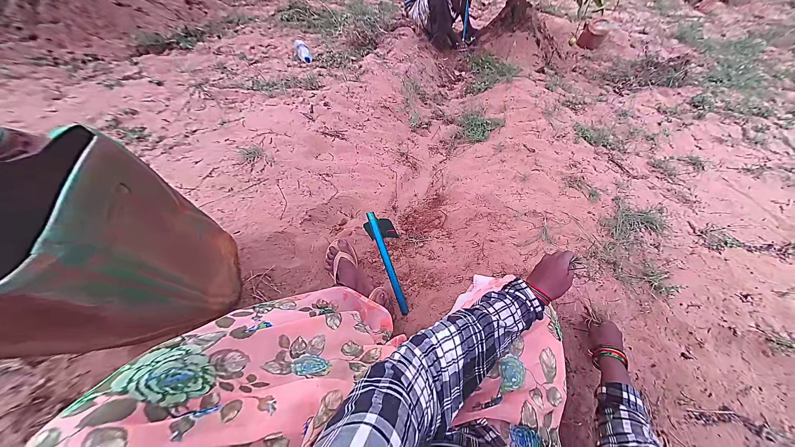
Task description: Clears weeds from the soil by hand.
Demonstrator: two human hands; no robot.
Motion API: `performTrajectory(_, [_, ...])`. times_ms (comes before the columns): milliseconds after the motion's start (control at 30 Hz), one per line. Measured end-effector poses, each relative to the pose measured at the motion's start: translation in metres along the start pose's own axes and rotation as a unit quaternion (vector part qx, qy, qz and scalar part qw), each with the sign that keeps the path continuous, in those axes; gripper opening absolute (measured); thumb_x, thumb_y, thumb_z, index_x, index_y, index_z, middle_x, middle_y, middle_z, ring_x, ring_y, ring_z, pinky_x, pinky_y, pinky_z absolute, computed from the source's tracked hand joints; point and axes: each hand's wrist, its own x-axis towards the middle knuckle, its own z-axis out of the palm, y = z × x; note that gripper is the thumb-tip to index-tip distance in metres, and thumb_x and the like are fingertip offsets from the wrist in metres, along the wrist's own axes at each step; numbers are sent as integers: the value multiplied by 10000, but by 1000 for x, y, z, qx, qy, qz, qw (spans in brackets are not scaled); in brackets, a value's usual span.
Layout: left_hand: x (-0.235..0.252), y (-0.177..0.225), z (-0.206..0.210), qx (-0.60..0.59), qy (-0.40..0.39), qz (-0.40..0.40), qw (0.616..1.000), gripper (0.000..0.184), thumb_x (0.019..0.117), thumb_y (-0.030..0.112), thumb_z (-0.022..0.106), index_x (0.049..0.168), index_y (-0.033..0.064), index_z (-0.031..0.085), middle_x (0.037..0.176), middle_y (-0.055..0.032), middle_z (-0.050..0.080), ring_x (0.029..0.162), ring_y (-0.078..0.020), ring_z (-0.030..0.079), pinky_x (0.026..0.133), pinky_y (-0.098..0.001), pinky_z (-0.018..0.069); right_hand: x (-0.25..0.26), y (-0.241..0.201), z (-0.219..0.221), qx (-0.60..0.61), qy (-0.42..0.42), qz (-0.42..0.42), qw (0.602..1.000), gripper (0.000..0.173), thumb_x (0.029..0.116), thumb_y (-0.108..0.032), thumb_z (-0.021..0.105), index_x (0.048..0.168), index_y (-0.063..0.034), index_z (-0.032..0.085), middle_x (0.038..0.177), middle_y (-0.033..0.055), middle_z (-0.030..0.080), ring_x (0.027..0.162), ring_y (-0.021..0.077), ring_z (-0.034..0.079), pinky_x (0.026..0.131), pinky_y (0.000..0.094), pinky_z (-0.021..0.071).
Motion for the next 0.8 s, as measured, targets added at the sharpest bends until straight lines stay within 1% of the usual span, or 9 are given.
performTrajectory(100, [0, -1, -2, -13, 10, 2, 1000, 368, 1040, 41, 463, 1377, -75, 555, 1346, -272, 611, 1300, -379, 577, 1139, -485, 423, -7, -26, 24, -15, -4, -40, 999, 407, 1004, -196, 656, 1346, 22, 623, 1249, 314, 673, 1193, 471, 650, 1012, 643, 491])
performTrajectory(233, [4, -7, -1, -18, 12, 0, 1000, 364, 1044, 49, 467, 1373, -75, 560, 1344, -276, 612, 1294, -382, 583, 1137, -491, 430, -35, -62, 34, -78, -29, -66, 994, 442, 1012, -283, 652, 1405, -85, 620, 1254, 254, 697, 1172, 443, 671, 957, 643, 512])
performTrajectory(367, [4, -5, -1, -22, 11, -6, 1000, 367, 1053, 65, 460, 1378, -74, 558, 1354, -266, 611, 1301, -366, 580, 1140, -471, 428, -10, -39, 28, -46, 0, -46, 998, 396, 941, -254, 719, 1276, -48, 675, 1177, 269, 709, 1119, 457, 682, 902, 667, 527])
performTrajectory(400, [4, -5, 0, -21, 8, -7, 1000, 372, 1054, 70, 461, 1385, -73, 553, 1366, -264, 607, 1308, -362, 577, 1144, -465, 425, -4, -27, 21, -30, 19, -24, 999, 404, 932, -228, 723, 1280, -32, 666, 1185, 284, 700, 1127, 470, 675, 908, 674, 522])
performTrajectory(500, [5, -6, 3, -25, 4, -11, 1000, 376, 1058, 75, 453, 1392, -64, 556, 1365, -252, 612, 1308, -344, 579, 1148, -447, 423, 1, 2, -7, 24, 66, 44, 997, 414, 1002, -234, 664, 1336, 8, 635, 1252, 315, 671, 1217, 490, 629, 1005, 659, 476])
performTrajectory(600, [8, -10, 0, -38, 23, -12, 999, 348, 1057, 70, 469, 1360, -61, 582, 1324, -254, 634, 1263, -351, 610, 1118, -466, 451, 6, 18, -12, 36, 58, 69, 995, 404, 1018, -243, 633, 1329, 16, 645, 1276, 308, 664, 1244, 471, 619, 1040, 642, 458])
performTrajectory(667, [6, -13, 6, -54, 47, -20, 997, 328, 1070, 80, 480, 1353, -48, 588, 1300, -254, 645, 1221, -368, 632, 1078, -506, 482, -2, 26, -2, 20, 17, 68, 997, 446, 1000, -268, 658, 1329, 32, 631, 1319, 314, 634, 1253, 464, 612, 1045, 635, 472])
performTrajectory(733, [5, -15, 13, -73, 76, -22, 994, 316, 1075, 79, 467, 1333, -62, 582, 1261, -267, 651, 1173, -386, 646, 1036, -539, 497, -14, 26, 10, -8, -17, 54, 998, 568, 953, -287, 720, 1378, 63, 578, 1414, 343, 547, 1313, 483, 556, 1081, 628, 452])
performTrajectory(800, [4, -17, 14, -86, 102, -14, 991, 306, 1082, 90, 458, 1318, -54, 590, 1223, -252, 666, 1119, -371, 664, 997, -534, 515, -25, 14, 22, -25, -25, 8, 999, 610, 931, -250, 745, 1418, 62, 551, 1450, 355, 506, 1338, 502, 523, 1102, 629, 439])
